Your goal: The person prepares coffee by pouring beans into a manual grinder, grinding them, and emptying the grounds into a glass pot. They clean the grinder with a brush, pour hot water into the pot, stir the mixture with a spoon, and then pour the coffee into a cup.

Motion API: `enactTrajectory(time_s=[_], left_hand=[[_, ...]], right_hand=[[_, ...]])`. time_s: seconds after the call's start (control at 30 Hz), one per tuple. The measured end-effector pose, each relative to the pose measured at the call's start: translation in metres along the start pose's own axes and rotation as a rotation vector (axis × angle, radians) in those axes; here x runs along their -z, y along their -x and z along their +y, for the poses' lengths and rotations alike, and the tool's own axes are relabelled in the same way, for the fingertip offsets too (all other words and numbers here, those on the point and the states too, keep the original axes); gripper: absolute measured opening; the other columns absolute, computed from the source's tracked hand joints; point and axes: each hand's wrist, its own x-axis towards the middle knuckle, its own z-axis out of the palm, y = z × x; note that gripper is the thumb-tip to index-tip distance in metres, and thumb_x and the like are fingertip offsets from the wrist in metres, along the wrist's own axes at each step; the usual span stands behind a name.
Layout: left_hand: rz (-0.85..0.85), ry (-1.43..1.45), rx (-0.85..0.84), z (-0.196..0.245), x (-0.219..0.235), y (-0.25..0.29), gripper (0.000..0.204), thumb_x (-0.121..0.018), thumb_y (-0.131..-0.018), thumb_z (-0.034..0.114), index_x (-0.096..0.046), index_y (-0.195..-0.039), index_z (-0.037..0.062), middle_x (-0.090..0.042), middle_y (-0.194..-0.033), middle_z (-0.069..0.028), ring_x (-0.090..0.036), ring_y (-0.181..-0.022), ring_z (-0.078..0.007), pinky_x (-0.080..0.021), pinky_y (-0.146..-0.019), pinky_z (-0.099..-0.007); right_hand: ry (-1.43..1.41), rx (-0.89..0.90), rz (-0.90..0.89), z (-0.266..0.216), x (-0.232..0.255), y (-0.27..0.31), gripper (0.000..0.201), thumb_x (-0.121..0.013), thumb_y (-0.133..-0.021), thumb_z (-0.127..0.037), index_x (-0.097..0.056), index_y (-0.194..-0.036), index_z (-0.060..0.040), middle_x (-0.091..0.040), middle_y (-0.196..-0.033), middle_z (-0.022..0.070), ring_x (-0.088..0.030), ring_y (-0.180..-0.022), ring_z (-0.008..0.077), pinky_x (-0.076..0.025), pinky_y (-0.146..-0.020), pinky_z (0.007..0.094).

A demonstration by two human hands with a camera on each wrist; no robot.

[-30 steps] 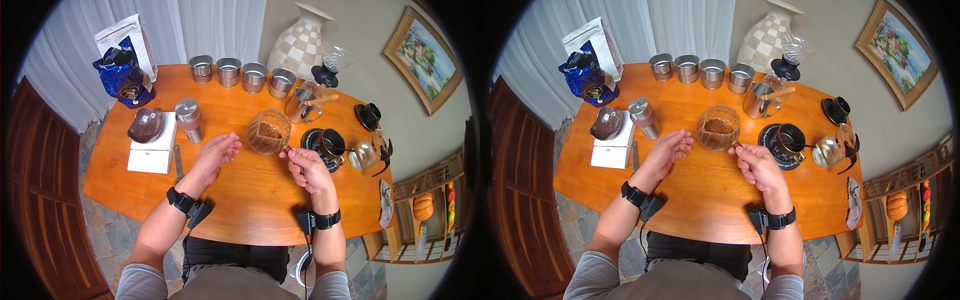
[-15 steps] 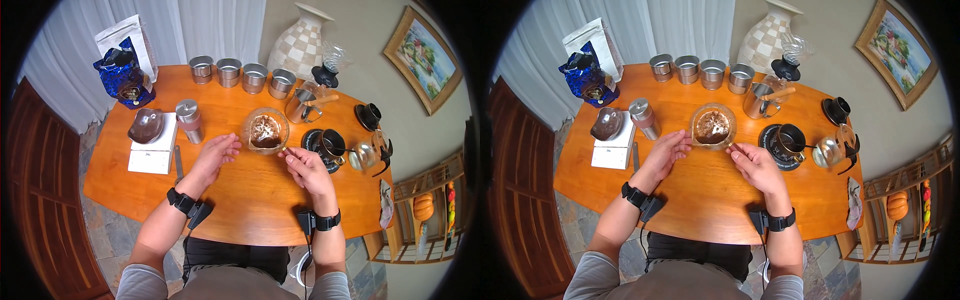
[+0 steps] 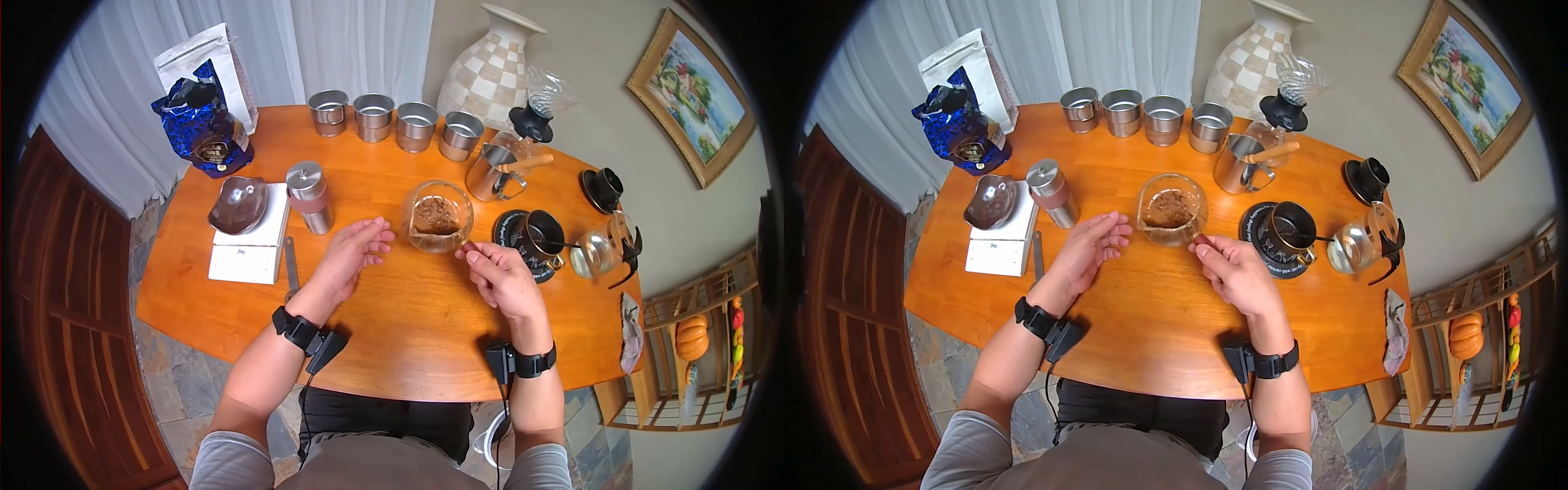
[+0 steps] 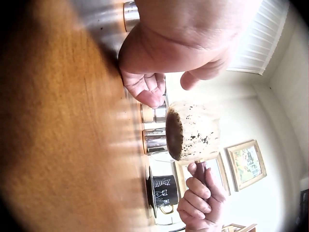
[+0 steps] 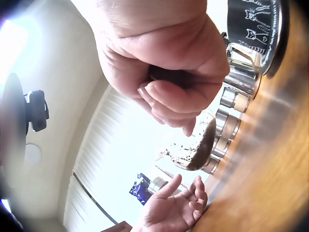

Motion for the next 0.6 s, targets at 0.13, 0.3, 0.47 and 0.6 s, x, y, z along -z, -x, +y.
enactTrajectory(time_s=[0.13, 0.3, 0.47, 0.6], left_hand=[[0.000, -0.006, -0.003, 0.0002, -0.0004, 0.0001, 0.026, -0.057, -0.098, 0.029, -0.061, -0.108, 0.0058, -0.067, -0.094, -0.0011, -0.061, -0.081, -0.0084, -0.047, -0.069, -0.0216], [-0.002, -0.006, -0.009, 0.0007, 0.0000, 0.0009, 0.026, -0.057, -0.098, 0.030, -0.061, -0.108, 0.0059, -0.067, -0.095, -0.0013, -0.061, -0.081, -0.0084, -0.047, -0.069, -0.0218], [-0.003, -0.005, -0.006, -0.0002, 0.0004, 0.0002, 0.026, -0.057, -0.098, 0.030, -0.061, -0.108, 0.0061, -0.066, -0.095, -0.0013, -0.060, -0.082, -0.0084, -0.046, -0.069, -0.0218], [-0.005, -0.005, -0.003, 0.0009, -0.0004, 0.0013, 0.026, -0.057, -0.098, 0.030, -0.061, -0.108, 0.0063, -0.066, -0.095, -0.0013, -0.060, -0.082, -0.0083, -0.046, -0.070, -0.0219]], right_hand=[[-0.162, -0.087, 0.006, -0.0007, 0.0039, -0.0030, 0.025, -0.055, -0.099, -0.024, -0.061, -0.103, -0.0002, -0.041, -0.059, -0.0069, -0.032, -0.043, 0.0027, -0.023, -0.039, 0.0190], [-0.044, -0.040, -0.047, -0.0017, -0.0001, -0.0008, 0.023, -0.055, -0.098, -0.024, -0.061, -0.097, -0.0019, -0.042, -0.059, -0.0066, -0.034, -0.042, 0.0029, -0.024, -0.038, 0.0193], [0.080, -0.038, 0.045, -0.0011, 0.0008, -0.0007, 0.021, -0.056, -0.097, -0.026, -0.063, -0.091, -0.0063, -0.043, -0.060, -0.0071, -0.034, -0.045, 0.0024, -0.024, -0.040, 0.0200], [0.153, -0.041, 0.071, -0.0053, -0.0017, 0.0010, 0.024, -0.057, -0.097, -0.026, -0.064, -0.087, -0.0055, -0.044, -0.060, -0.0070, -0.036, -0.049, 0.0033, -0.028, -0.044, 0.0212]])
